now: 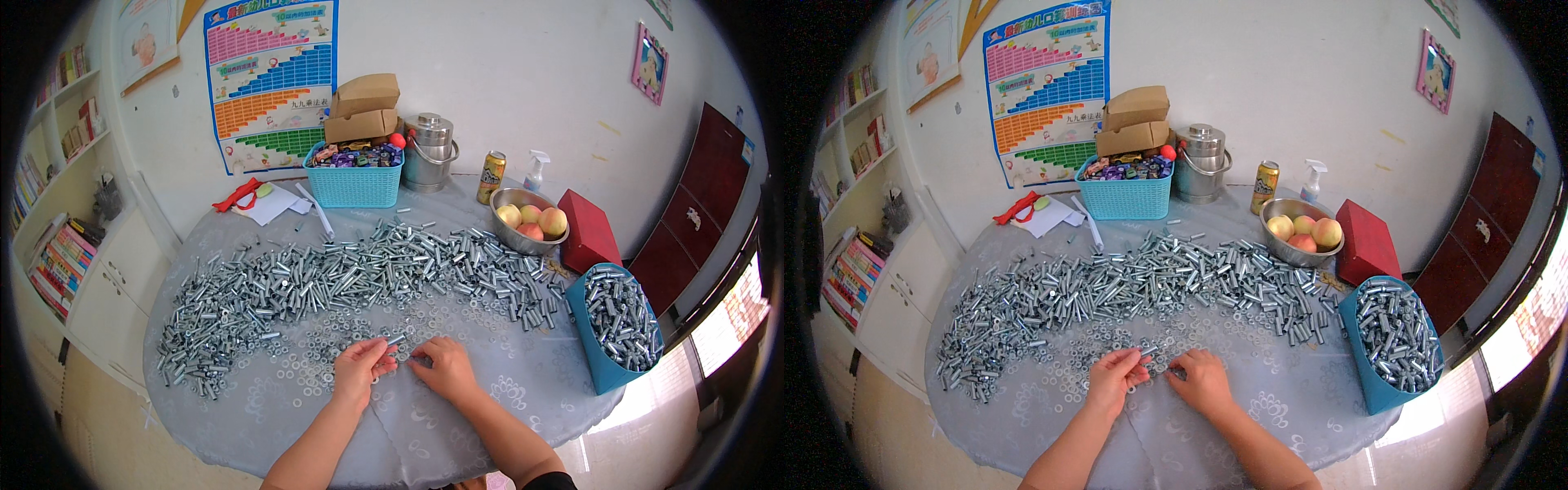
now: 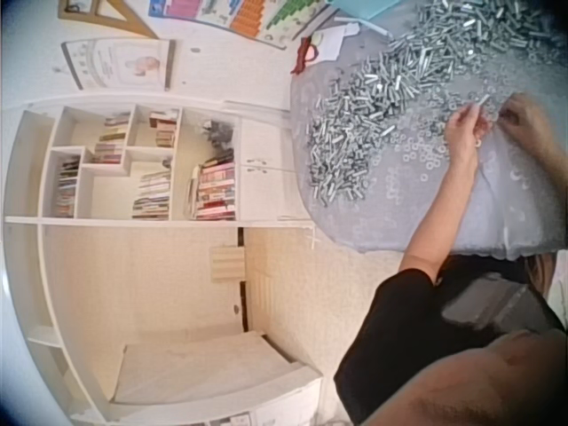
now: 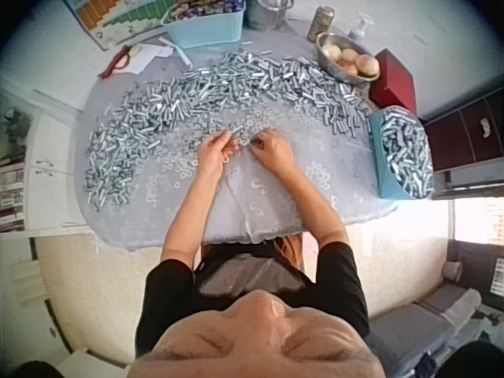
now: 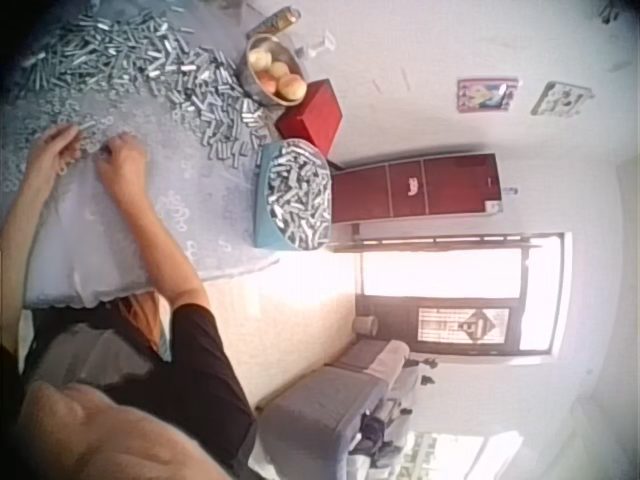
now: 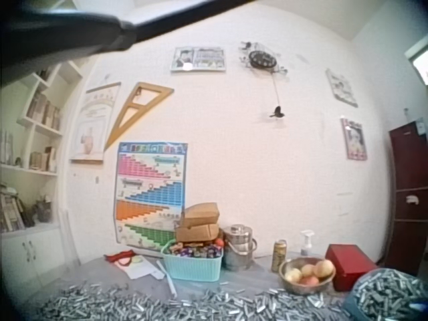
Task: The person sits at a table covered with a large pile of metal bolts and washers. They repeatedly pick up a bolt and a washer, thread the washer onto the bolt, and place the assembled unit into a blue plastic bin. The person continues this repetitive assembly process throughout the video.
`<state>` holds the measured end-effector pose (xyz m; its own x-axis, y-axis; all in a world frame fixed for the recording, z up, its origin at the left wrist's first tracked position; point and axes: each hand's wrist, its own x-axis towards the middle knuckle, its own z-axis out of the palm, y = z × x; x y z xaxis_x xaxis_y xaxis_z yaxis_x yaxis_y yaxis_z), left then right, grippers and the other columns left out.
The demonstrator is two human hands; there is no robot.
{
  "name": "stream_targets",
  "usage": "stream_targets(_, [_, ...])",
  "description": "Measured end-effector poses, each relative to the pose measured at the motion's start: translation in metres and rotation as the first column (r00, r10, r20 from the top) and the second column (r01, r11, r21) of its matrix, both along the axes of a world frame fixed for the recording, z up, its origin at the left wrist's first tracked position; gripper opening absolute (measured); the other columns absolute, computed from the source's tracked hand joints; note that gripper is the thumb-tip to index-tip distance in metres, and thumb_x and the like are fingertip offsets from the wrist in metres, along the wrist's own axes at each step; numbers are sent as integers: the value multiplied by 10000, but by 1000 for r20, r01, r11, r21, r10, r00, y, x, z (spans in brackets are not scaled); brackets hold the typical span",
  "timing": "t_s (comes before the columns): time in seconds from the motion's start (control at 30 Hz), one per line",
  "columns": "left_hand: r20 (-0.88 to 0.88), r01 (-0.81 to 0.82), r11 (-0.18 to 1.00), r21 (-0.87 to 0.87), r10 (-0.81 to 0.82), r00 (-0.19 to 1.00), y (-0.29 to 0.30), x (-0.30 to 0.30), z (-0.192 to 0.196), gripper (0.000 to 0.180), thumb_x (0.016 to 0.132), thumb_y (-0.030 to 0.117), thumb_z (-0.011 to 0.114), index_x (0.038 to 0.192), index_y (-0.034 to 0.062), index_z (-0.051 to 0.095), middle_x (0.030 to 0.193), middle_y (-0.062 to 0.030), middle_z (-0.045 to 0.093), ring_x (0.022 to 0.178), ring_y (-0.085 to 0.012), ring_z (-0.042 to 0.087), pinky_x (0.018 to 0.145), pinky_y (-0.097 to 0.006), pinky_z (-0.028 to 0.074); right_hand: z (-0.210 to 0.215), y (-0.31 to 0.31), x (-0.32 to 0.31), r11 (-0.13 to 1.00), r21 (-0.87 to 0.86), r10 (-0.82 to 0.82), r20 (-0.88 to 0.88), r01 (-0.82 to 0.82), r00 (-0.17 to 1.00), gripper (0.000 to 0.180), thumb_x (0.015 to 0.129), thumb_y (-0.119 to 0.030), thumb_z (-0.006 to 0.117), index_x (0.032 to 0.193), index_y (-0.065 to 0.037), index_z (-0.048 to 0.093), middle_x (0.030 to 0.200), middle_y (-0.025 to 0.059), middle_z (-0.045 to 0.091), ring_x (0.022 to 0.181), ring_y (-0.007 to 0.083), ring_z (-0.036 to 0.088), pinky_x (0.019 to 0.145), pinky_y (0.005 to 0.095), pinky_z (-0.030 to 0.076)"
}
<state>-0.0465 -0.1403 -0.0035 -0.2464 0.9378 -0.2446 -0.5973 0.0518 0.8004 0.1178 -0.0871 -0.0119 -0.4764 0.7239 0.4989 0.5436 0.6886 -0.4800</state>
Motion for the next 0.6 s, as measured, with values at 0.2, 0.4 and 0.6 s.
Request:
stream_targets(0.2, [-5,35,999,-22,-35,999,-1,1,4,164,824,74,588,953,-29,581,879,-148,629,669,-145,605,634,-284,540,1,1,6,981,-188,-73,-164,41,984,128,717,-158,667,792,-55,659,759,82,628,715,231,587,651,333,455])
stream_targets(0.4, [-27,70,997,-34,-71,997,-2,2,3,195,821,84,595,976,-33,580,901,-163,630,661,-148,605,632,-286,530,6,-2,4,832,-543,-245,-542,-114,804,138,779,-101,658,894,-26,665,831,43,654,753,88,568,683,227,450])
stream_targets(0.6, [-44,120,991,-53,-122,992,-3,3,5,193,822,91,595,966,-38,584,885,-154,634,660,-148,604,629,-281,533,4,-1,2,828,-510,-157,-611,-233,776,190,767,-77,666,951,-29,653,843,23,644,765,79,559,698,219,446])
